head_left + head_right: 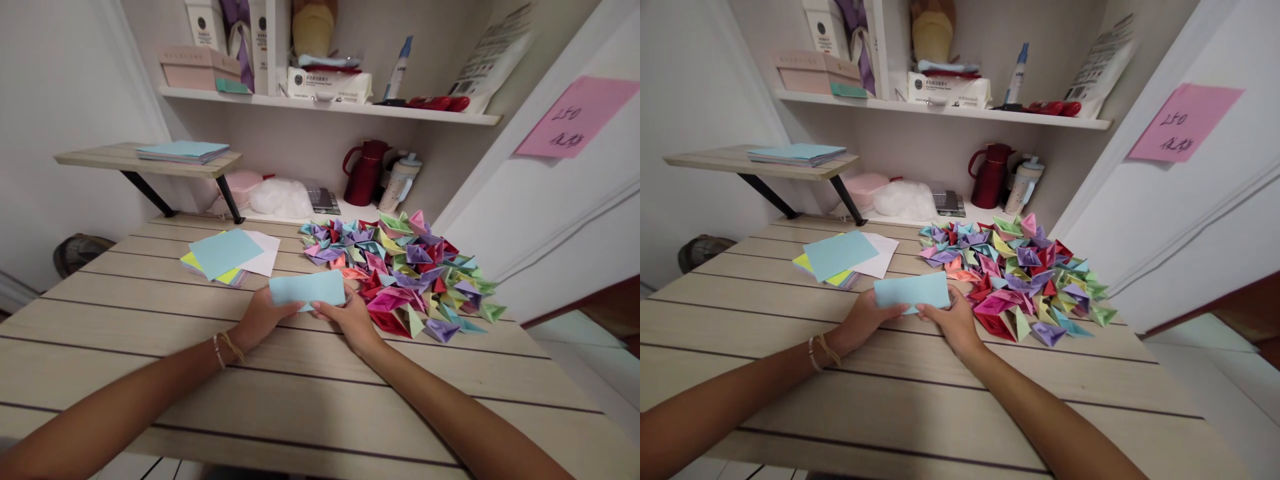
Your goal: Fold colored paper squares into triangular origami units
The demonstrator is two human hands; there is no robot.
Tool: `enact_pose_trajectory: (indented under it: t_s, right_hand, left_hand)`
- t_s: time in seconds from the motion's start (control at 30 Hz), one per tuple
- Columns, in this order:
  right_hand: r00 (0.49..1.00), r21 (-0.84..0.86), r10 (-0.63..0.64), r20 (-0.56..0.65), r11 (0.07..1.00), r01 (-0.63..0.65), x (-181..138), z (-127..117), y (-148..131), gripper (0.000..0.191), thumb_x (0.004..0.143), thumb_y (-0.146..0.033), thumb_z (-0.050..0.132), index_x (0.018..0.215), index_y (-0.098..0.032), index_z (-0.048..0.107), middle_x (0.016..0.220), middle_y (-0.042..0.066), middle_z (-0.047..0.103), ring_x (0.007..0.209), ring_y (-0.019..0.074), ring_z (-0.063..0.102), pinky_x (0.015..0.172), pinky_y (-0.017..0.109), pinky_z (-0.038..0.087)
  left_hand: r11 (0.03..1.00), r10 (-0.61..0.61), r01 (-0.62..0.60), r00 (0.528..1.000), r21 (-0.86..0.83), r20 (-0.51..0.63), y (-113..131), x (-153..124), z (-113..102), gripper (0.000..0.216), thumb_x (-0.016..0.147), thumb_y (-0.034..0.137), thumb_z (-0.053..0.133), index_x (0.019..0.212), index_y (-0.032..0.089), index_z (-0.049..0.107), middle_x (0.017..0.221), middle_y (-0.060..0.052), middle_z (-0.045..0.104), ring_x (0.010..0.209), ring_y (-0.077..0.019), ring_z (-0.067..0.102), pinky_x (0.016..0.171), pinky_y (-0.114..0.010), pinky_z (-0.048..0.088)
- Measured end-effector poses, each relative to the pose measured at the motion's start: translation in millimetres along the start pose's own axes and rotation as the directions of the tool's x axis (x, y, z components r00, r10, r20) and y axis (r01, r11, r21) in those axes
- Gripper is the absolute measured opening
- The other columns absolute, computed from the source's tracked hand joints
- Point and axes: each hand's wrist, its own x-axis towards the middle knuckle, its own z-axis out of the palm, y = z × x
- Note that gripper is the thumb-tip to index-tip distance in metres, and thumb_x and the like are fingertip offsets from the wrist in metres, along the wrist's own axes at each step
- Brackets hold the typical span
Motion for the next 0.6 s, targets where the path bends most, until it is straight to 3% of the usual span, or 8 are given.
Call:
enact_pose_trajectory:
  t_s: [0.17, 0.4, 0.6]
  right_hand:
    - [0.999, 0.059, 0.046, 0.007, 0.997, -0.047, 1, -2, 0, 0.067, 0.048, -0.026, 0.084, 0.105, -0.015, 0.052, 0.075, 0.002, 0.069, 0.06, 0.0172, 0.067, 0.063, 0.03, 0.058]
    - [1.0, 0.162, 0.026, -0.014, 0.986, -0.024, 1, -7, 2, 0.052, 0.055, -0.024, 0.082, 0.097, -0.016, 0.052, 0.065, 0.002, 0.07, 0.06, 0.0169, 0.068, 0.06, 0.026, 0.057]
    - [0.982, 0.274, -0.068, -0.176, 0.955, 0.116, 5, -14, 2, 0.038, 0.057, -0.025, 0.081, 0.083, -0.019, 0.055, 0.067, 0.001, 0.069, 0.061, 0.0133, 0.067, 0.059, 0.024, 0.057]
  left_hand:
    - [1.0, 0.0, 0.0, 1.0, 0.008, -0.004, -4, 1, -5, 0.033, 0.056, 0.027, 0.077, 0.086, 0.017, 0.065, 0.081, -0.003, 0.068, 0.067, -0.0163, 0.062, 0.06, -0.028, 0.052]
    - [0.998, -0.029, 0.028, 1.0, -0.056, -0.011, -1, 3, -9, 0.043, 0.055, 0.026, 0.078, 0.094, 0.015, 0.063, 0.088, -0.004, 0.069, 0.074, -0.0183, 0.063, 0.066, -0.031, 0.054]
    - [0.996, -0.017, 0.007, 0.995, -0.093, -0.102, 9, 5, -16, 0.046, 0.054, 0.027, 0.079, 0.095, 0.016, 0.062, 0.091, -0.004, 0.069, 0.077, -0.0183, 0.064, 0.068, -0.03, 0.055]
